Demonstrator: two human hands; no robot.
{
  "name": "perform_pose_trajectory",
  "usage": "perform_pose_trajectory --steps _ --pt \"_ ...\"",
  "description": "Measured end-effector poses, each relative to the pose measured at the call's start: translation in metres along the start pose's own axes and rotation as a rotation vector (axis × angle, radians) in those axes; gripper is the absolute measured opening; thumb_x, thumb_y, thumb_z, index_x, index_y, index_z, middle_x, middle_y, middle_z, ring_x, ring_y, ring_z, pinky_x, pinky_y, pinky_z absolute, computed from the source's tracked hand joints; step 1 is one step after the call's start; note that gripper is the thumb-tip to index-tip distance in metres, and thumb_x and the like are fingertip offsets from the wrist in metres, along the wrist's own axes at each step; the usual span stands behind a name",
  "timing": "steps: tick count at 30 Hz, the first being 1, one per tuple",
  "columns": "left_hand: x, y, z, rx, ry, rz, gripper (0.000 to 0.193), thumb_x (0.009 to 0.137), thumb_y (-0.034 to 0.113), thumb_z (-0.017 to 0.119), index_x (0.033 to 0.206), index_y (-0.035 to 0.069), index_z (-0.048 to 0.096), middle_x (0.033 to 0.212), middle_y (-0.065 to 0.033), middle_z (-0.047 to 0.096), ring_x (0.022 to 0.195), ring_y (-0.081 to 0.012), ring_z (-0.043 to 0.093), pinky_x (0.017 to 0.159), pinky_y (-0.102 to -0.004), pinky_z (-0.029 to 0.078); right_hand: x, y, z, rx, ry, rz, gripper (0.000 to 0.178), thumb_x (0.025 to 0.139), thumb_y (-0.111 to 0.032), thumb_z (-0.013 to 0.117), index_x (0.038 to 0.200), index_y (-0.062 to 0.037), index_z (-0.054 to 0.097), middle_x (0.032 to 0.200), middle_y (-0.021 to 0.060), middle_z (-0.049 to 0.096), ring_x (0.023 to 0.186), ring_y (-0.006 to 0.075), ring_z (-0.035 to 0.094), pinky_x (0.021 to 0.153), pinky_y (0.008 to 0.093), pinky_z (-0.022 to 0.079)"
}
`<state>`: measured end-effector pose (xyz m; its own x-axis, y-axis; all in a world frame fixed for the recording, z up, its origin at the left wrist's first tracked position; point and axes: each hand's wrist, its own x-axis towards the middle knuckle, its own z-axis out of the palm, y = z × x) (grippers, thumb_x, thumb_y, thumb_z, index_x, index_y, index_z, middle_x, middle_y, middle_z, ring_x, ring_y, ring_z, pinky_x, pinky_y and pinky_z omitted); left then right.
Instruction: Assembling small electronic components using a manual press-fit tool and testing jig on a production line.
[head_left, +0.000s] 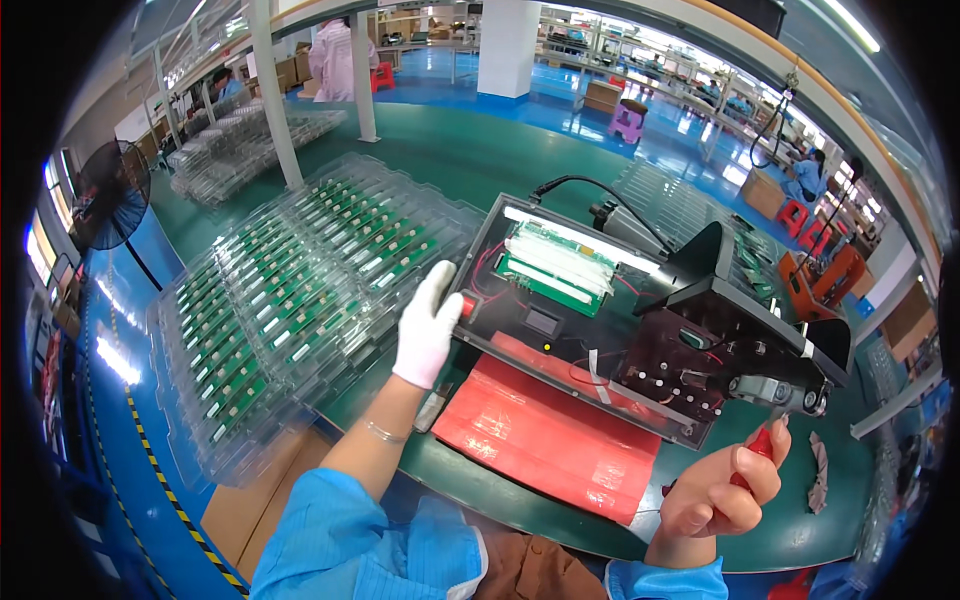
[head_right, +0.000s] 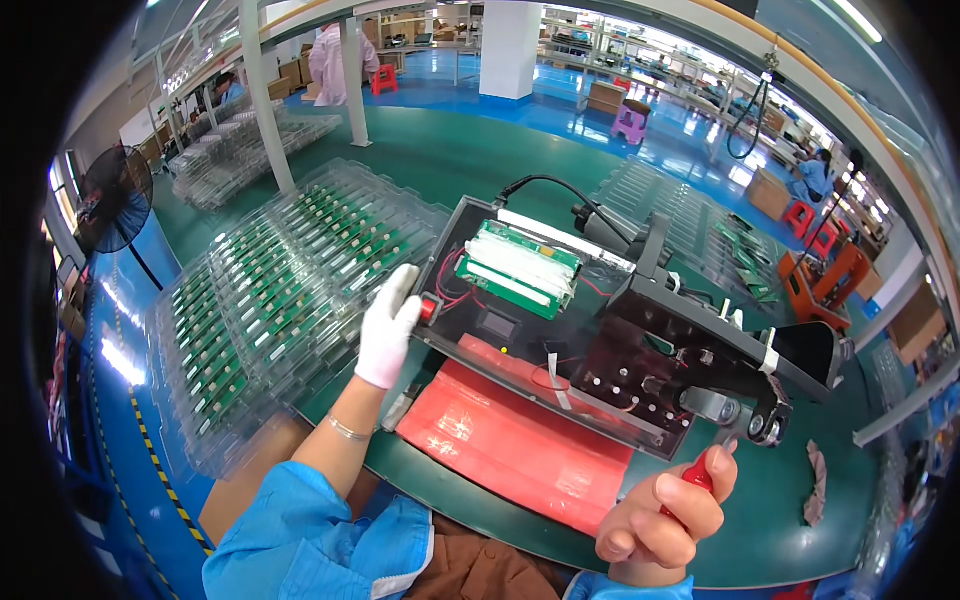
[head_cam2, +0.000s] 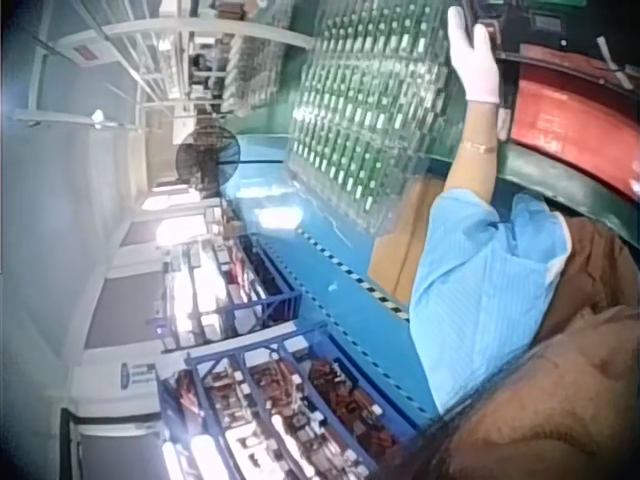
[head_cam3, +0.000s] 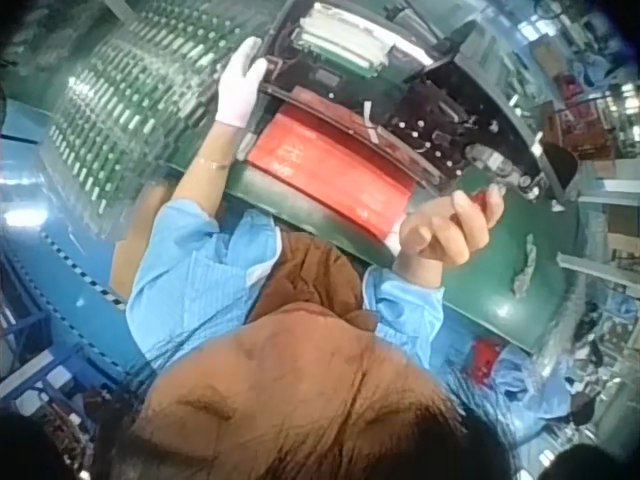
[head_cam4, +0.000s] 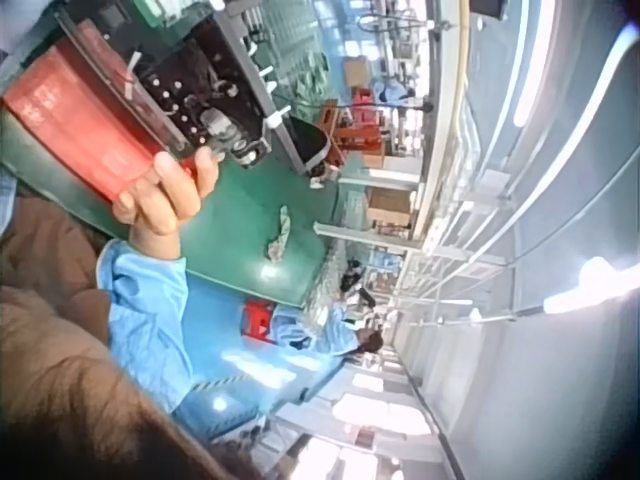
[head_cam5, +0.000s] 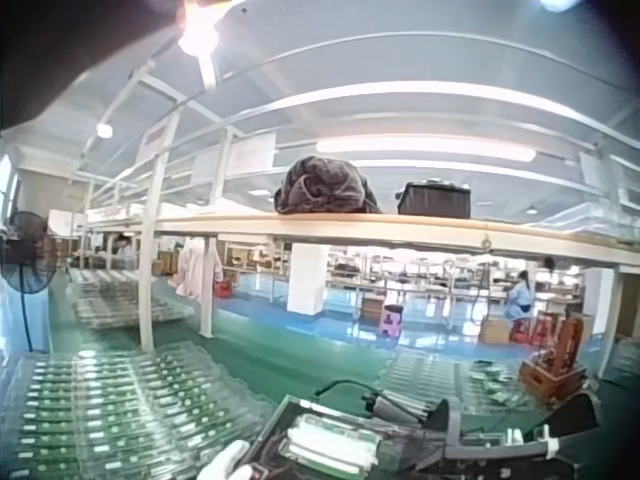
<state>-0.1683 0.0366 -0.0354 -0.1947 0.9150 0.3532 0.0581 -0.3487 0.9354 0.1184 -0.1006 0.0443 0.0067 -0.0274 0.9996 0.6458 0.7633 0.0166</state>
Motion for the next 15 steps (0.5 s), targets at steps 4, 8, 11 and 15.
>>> perform_pose_trajectory --steps 4,8,11,15 --pt "0.003 -0.017 0.003 -0.231 -0.019 0.089 0.055 0.083 -0.003 0.051 0.137 -0.003 0.042 0.141 -0.0159 0.046 0.131 -0.0253 0.044 0.109 -0.0334 0.033 -0.001 -0.004 0.003 -0.018 0.023 0.030 0.018 0.087 -0.033 0.056 0.082 -0.0190 0.046 0.105 -0.0008 0.055 0.118 0.0342 0.048 0.102 0.0482 0.034" --pt "-0.015 -0.016 -0.006 -0.141 -0.016 0.109 0.056 0.081 -0.005 0.051 0.137 -0.003 0.043 0.142 -0.0155 0.045 0.131 -0.0249 0.044 0.109 -0.0328 0.034 0.001 -0.017 0.004 -0.005 0.026 0.075 0.015 0.085 -0.025 0.059 0.082 -0.0198 0.046 0.104 -0.0021 0.055 0.117 0.0331 0.049 0.101 0.0468 0.036" --pt "-0.029 -0.006 0.002 0.061 0.002 0.207 0.056 0.079 -0.007 0.050 0.135 -0.003 0.044 0.142 -0.0157 0.045 0.131 -0.0246 0.044 0.109 -0.0331 0.034 0.005 -0.014 0.003 -0.018 0.028 0.080 0.016 0.084 -0.018 0.062 0.081 -0.0203 0.046 0.103 -0.0029 0.055 0.116 0.0321 0.050 0.100 0.0459 0.037" --pt "-0.078 0.003 0.016 0.022 -0.023 0.284 0.052 0.076 -0.008 0.052 0.127 -0.003 0.051 0.132 -0.0154 0.054 0.121 -0.0243 0.053 0.104 -0.0322 0.040 -0.008 -0.012 -0.007 -0.016 -0.042 0.104 0.019 0.087 -0.006 0.056 0.080 -0.0174 0.043 0.108 0.0017 0.054 0.127 0.0342 0.040 0.105 0.0461 0.033"
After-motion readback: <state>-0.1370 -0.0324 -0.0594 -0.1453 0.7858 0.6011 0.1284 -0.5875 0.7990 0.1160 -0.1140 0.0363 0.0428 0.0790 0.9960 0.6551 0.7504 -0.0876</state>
